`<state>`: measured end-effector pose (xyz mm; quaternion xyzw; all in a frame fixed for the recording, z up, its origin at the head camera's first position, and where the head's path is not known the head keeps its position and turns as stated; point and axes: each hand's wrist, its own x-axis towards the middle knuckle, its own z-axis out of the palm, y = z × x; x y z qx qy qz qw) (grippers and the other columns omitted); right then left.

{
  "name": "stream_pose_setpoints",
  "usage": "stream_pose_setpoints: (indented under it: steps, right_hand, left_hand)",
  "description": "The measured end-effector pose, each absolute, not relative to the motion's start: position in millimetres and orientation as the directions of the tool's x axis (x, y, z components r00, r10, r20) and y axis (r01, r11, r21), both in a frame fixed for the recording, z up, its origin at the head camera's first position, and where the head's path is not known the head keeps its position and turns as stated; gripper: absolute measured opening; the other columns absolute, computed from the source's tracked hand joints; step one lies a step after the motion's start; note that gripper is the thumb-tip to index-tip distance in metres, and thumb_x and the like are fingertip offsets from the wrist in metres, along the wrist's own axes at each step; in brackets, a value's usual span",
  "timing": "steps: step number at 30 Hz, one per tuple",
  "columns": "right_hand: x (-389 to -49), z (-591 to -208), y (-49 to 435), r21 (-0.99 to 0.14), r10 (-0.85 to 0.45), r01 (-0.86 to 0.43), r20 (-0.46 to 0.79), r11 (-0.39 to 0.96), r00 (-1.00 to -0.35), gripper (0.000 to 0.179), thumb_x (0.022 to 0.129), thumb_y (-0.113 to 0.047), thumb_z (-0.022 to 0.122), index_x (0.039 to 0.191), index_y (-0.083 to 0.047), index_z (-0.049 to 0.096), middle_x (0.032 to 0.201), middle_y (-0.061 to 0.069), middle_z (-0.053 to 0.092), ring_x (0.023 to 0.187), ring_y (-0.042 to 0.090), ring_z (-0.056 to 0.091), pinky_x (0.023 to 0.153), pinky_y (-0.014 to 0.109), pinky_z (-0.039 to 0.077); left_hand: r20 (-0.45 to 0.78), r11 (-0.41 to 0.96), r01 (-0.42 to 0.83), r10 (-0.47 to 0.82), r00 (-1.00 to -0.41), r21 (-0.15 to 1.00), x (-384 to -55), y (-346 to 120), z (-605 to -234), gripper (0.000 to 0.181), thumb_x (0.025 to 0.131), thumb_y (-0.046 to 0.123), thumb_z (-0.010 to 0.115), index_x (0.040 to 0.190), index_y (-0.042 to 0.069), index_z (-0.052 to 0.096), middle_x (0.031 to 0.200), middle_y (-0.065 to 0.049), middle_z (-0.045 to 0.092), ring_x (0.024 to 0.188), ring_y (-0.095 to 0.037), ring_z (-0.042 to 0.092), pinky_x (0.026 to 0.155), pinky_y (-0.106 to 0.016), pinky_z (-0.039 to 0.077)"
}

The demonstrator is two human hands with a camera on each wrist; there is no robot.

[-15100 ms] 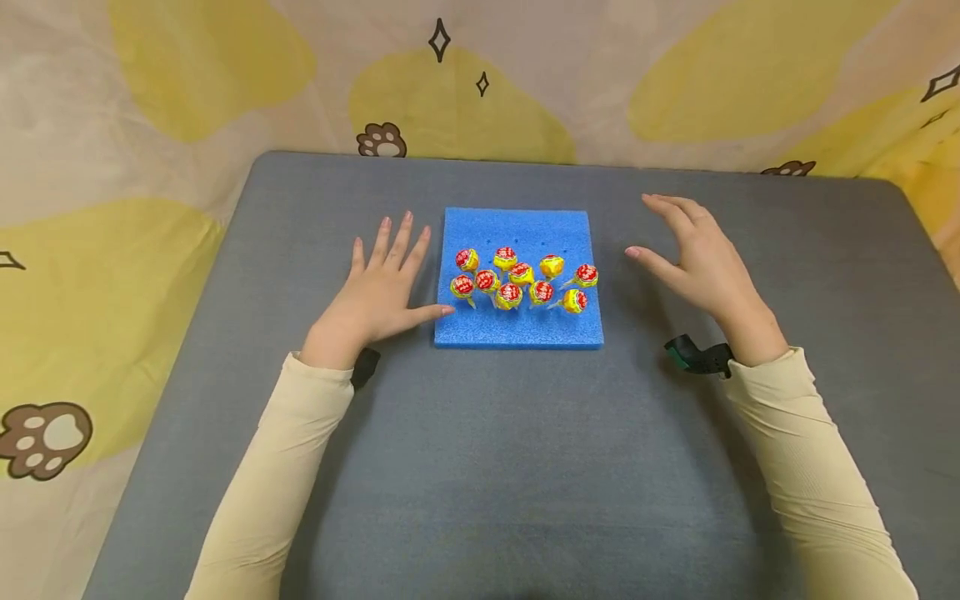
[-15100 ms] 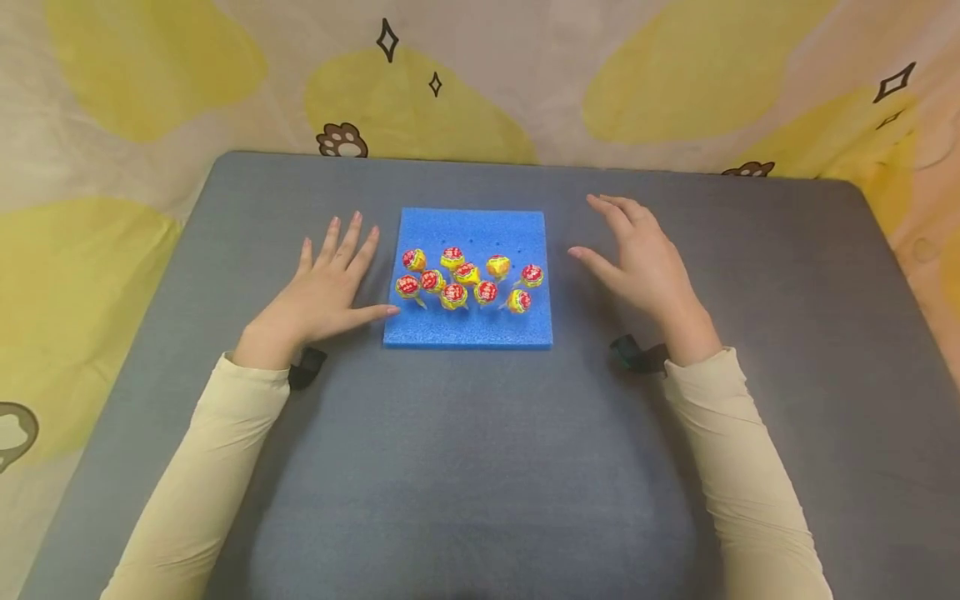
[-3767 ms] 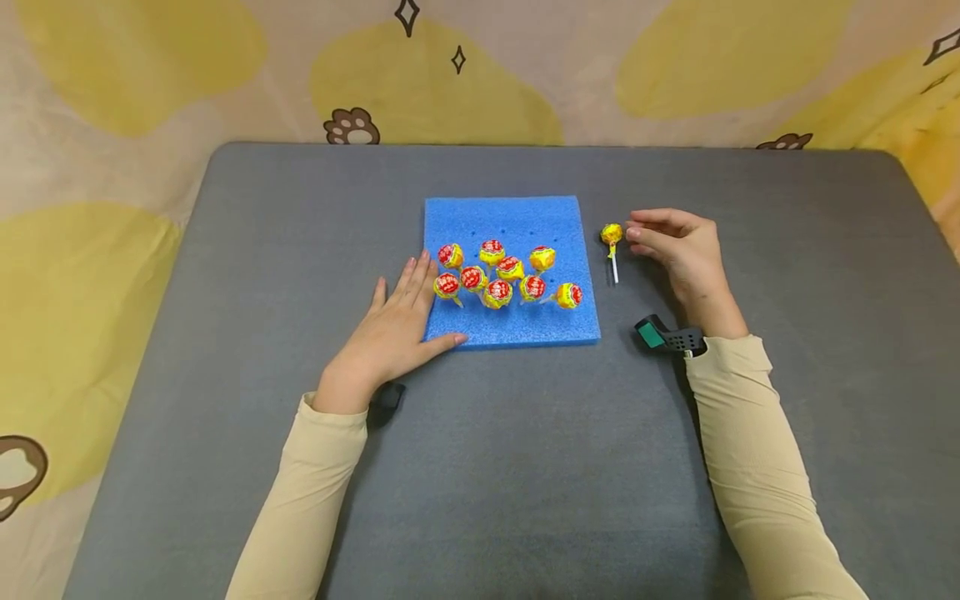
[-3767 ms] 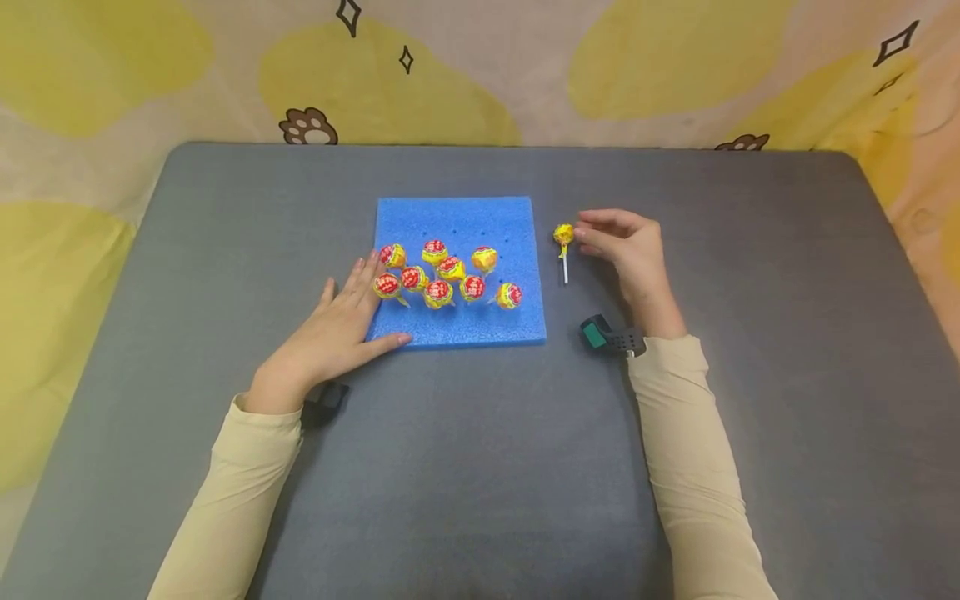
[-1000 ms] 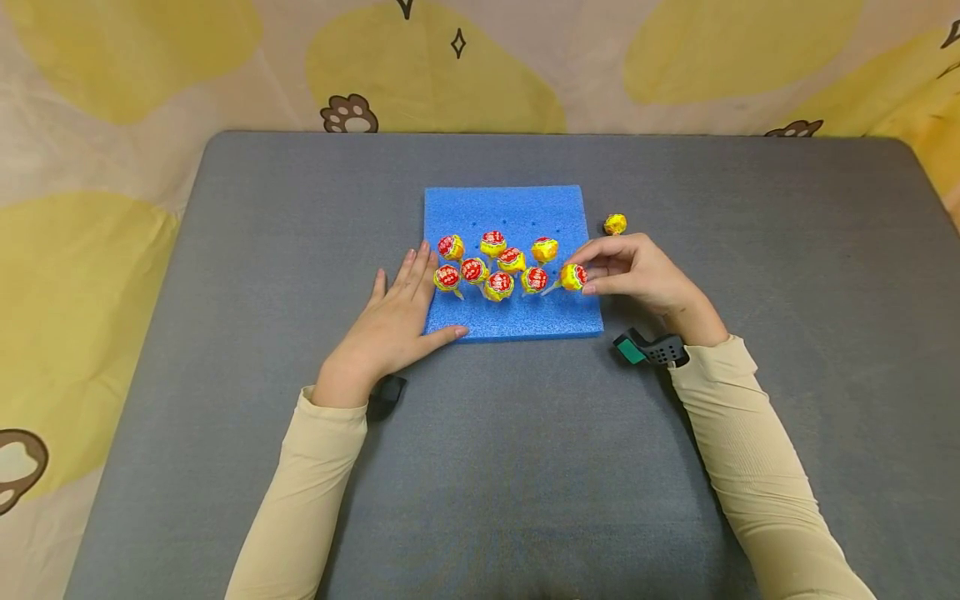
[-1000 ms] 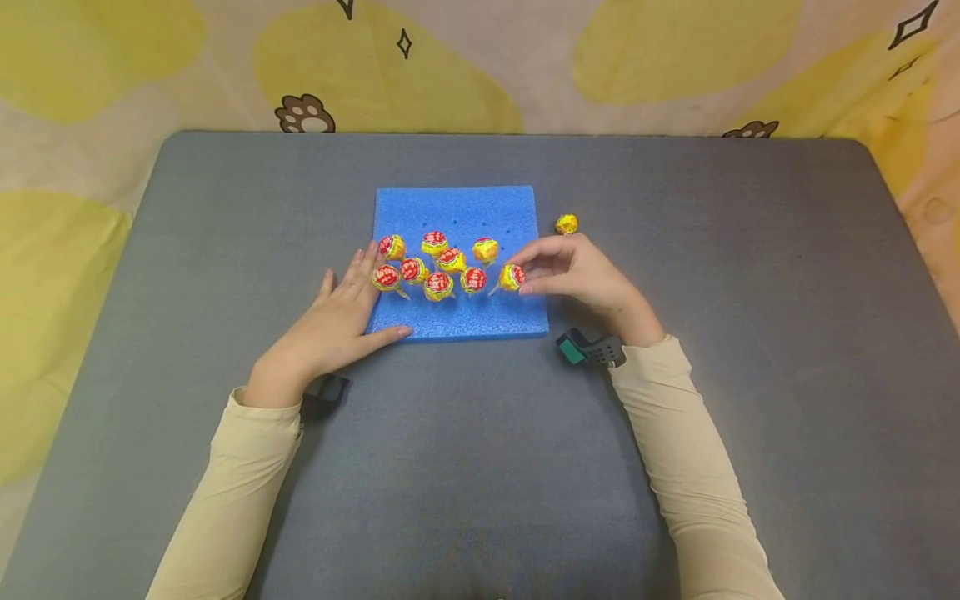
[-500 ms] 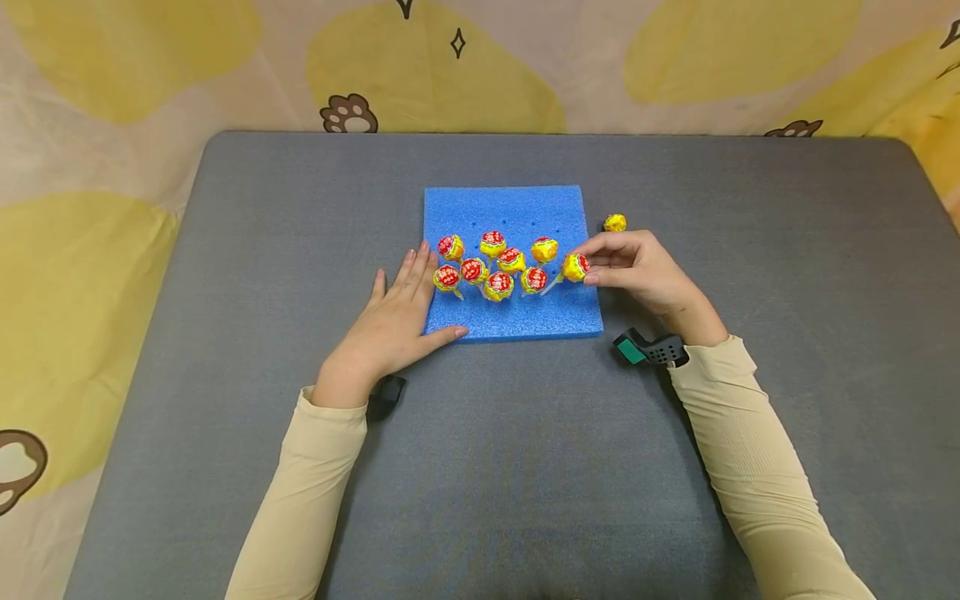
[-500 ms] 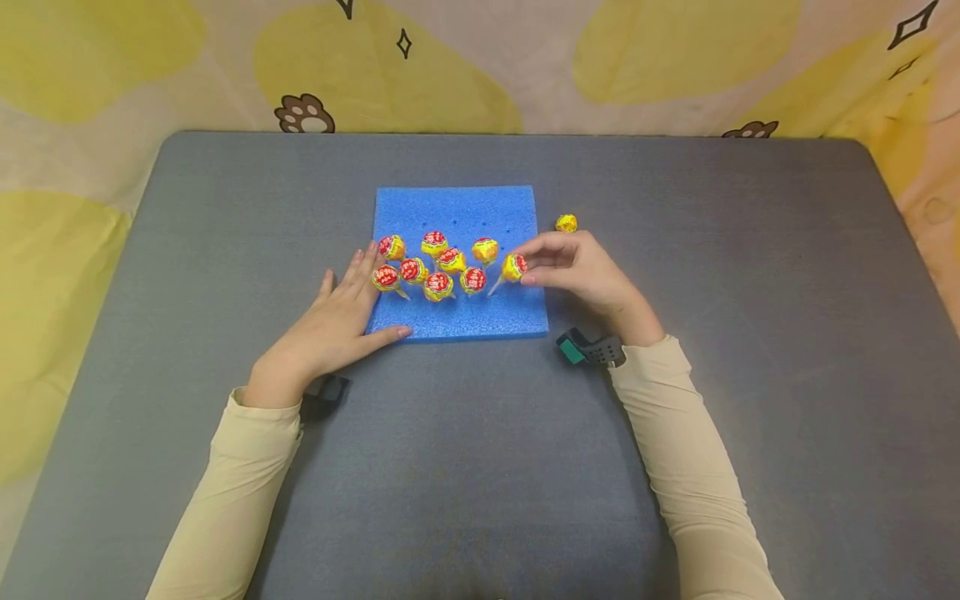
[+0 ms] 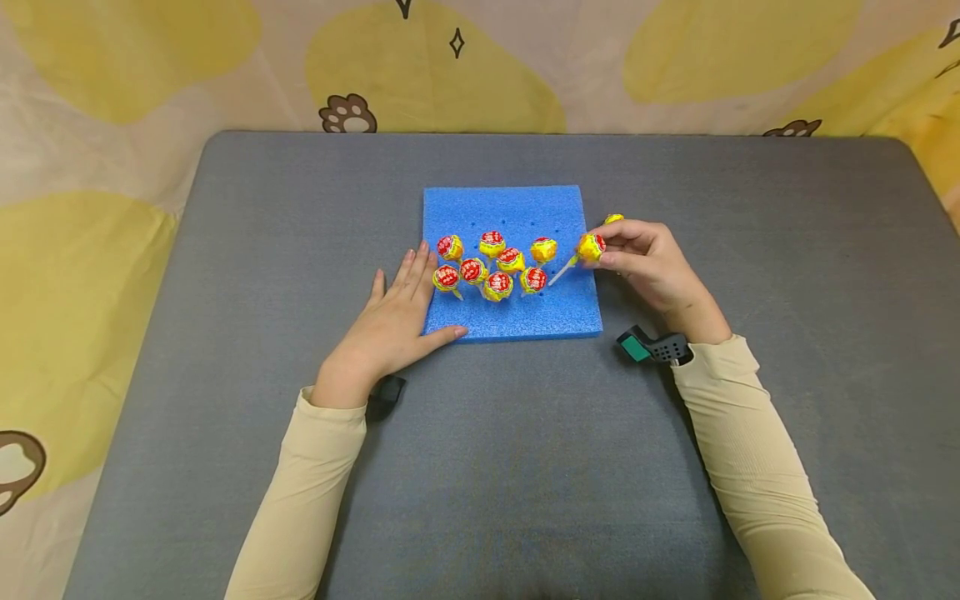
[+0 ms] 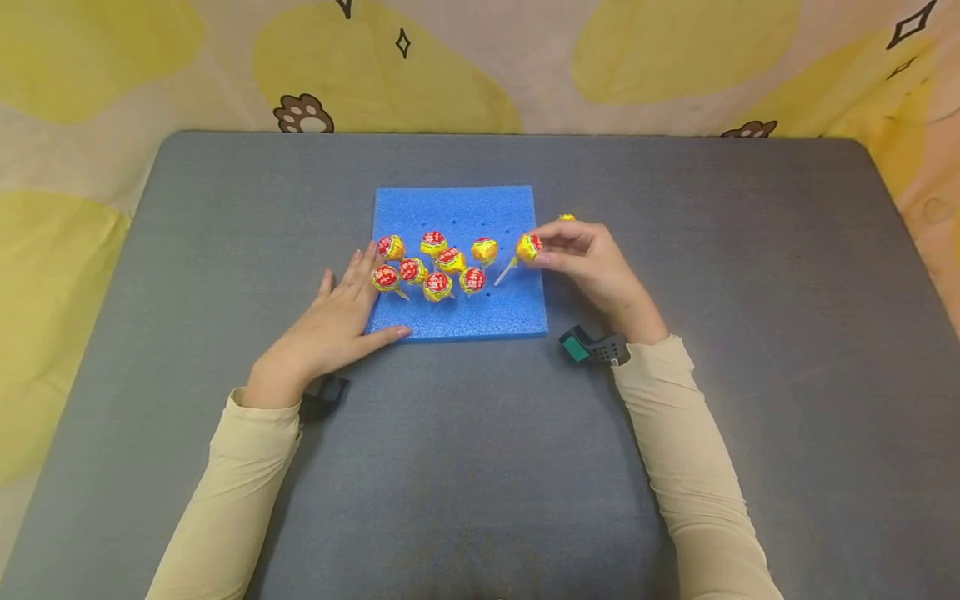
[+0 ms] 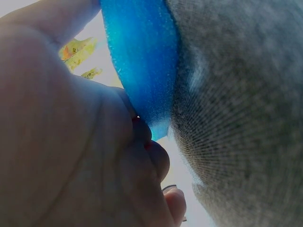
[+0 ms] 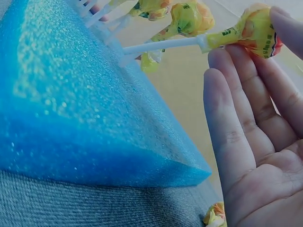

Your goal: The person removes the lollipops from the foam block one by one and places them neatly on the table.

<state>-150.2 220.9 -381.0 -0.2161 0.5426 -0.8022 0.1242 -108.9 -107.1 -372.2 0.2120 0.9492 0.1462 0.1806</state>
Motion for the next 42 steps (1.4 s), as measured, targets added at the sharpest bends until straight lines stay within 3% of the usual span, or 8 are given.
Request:
stream_pose_setpoints:
  steps: [13, 30, 37, 42]
  right_hand:
    - [-152.6, -379.0, 228.0, -0.892, -0.363, -0.071, 0.253, -0.446, -0.897, 0.019, 0.086, 0.007, 0.061, 0.102, 0.001, 0.07, 0.095, 0.012, 0.068, 0.086, 0.022, 0.065, 0.08, 0.032, 0.053]
    - [-157.5, -382.8, 242.5, -0.823, -0.254, -0.092, 0.277, -0.56, -0.927, 0.015, 0.086, 0.008, 0.061, 0.1, 0.012, 0.066, 0.097, 0.02, 0.067, 0.087, 0.028, 0.066, 0.079, 0.034, 0.054]
    - [-157.5, -382.2, 249.3, -0.811, -0.148, -0.115, 0.241, -0.574, -0.959, 0.011, 0.085, 0.006, 0.063, 0.094, 0.009, 0.068, 0.09, 0.017, 0.068, 0.08, 0.026, 0.066, 0.076, 0.032, 0.054]
    - [-159.2, -383.0, 254.9, -0.743, -0.129, -0.085, 0.225, -0.663, -0.966, 0.012, 0.084, 0.01, 0.062, 0.094, 0.015, 0.065, 0.088, 0.021, 0.067, 0.075, 0.029, 0.066, 0.074, 0.035, 0.055]
  left_hand:
    - [-0.272, 0.866, 0.347, 0.454, -0.849, 0.361, -107.5, -107.1, -371.4, 0.099, 0.089, 0.058, 0.051, 0.15, 0.004, -0.004, 0.156, -0.01, -0.013, 0.142, -0.023, -0.013, 0.111, -0.054, -0.004]
    - [-0.271, 0.863, 0.353, 0.459, -0.846, 0.361, -109.1, -107.6, -372.9, 0.099, 0.089, 0.058, 0.051, 0.15, 0.004, -0.006, 0.156, -0.01, -0.015, 0.142, -0.023, -0.014, 0.11, -0.054, -0.005]
    - [-0.273, 0.863, 0.351, 0.459, -0.845, 0.363, -109.2, -107.5, -372.6, 0.099, 0.089, 0.058, 0.051, 0.149, 0.004, -0.007, 0.156, -0.009, -0.015, 0.142, -0.023, -0.014, 0.11, -0.054, -0.005]
    - [-0.273, 0.864, 0.349, 0.456, -0.847, 0.362, -108.8, -107.2, -372.8, 0.099, 0.089, 0.058, 0.051, 0.15, 0.004, -0.006, 0.156, -0.009, -0.015, 0.142, -0.023, -0.013, 0.111, -0.054, -0.005]
